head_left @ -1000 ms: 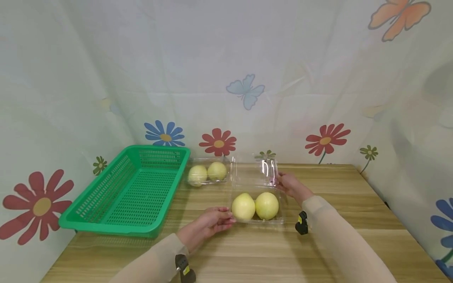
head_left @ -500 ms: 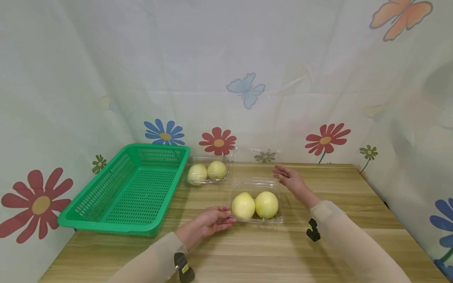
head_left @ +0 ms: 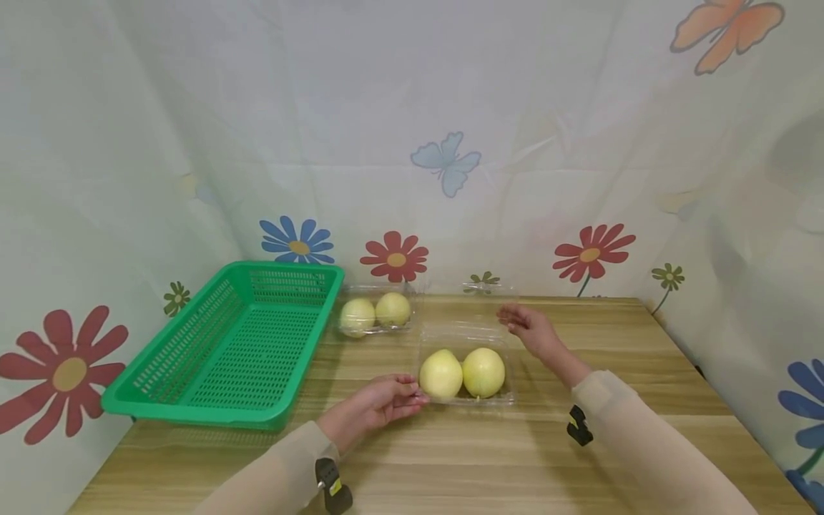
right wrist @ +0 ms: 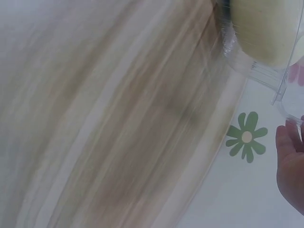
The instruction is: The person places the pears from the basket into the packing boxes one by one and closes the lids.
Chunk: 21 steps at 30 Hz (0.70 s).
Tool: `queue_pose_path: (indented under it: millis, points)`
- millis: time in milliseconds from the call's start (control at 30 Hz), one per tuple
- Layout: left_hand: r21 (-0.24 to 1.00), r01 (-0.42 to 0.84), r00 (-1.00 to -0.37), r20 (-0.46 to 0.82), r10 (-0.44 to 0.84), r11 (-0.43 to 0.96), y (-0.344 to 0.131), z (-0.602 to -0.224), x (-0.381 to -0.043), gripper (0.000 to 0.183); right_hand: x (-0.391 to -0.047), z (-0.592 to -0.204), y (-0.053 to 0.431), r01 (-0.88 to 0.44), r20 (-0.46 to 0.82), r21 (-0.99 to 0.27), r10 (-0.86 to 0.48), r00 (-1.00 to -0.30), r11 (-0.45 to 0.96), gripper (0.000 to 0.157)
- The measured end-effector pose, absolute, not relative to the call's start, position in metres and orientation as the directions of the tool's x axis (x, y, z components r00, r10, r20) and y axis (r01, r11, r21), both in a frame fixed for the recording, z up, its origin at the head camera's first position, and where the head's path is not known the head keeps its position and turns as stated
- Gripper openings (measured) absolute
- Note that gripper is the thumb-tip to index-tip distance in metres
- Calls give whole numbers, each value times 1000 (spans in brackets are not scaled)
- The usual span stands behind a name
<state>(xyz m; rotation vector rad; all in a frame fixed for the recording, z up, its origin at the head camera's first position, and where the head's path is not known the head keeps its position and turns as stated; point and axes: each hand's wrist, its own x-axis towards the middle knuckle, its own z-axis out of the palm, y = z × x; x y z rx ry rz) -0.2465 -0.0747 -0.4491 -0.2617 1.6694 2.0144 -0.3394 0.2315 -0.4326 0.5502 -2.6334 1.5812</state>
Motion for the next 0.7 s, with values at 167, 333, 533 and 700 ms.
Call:
queue_pose_path:
  millis: [167, 333, 533, 700]
  points:
    - [859, -498, -849, -455, 270, -119, -75, -448, -245, 24, -333, -434, 233, -399, 281, -736, -289, -915, 547, 33]
    - [864, -490, -847, -441, 295, -114, -77, -448, -246, 22, -326, -435, 235, -457, 350, -662, -294, -889, 594, 30]
    - [868, -481, -846, -423, 325, -121, -78, -448, -246, 28, -316, -436, 239, -473, 379, -570, -295, -877, 672, 23]
    - [872, -473, -848, -410, 336, -129, -78, -449, -245, 32, -306, -437, 241, -525, 385, -512, -365, -848, 679, 36]
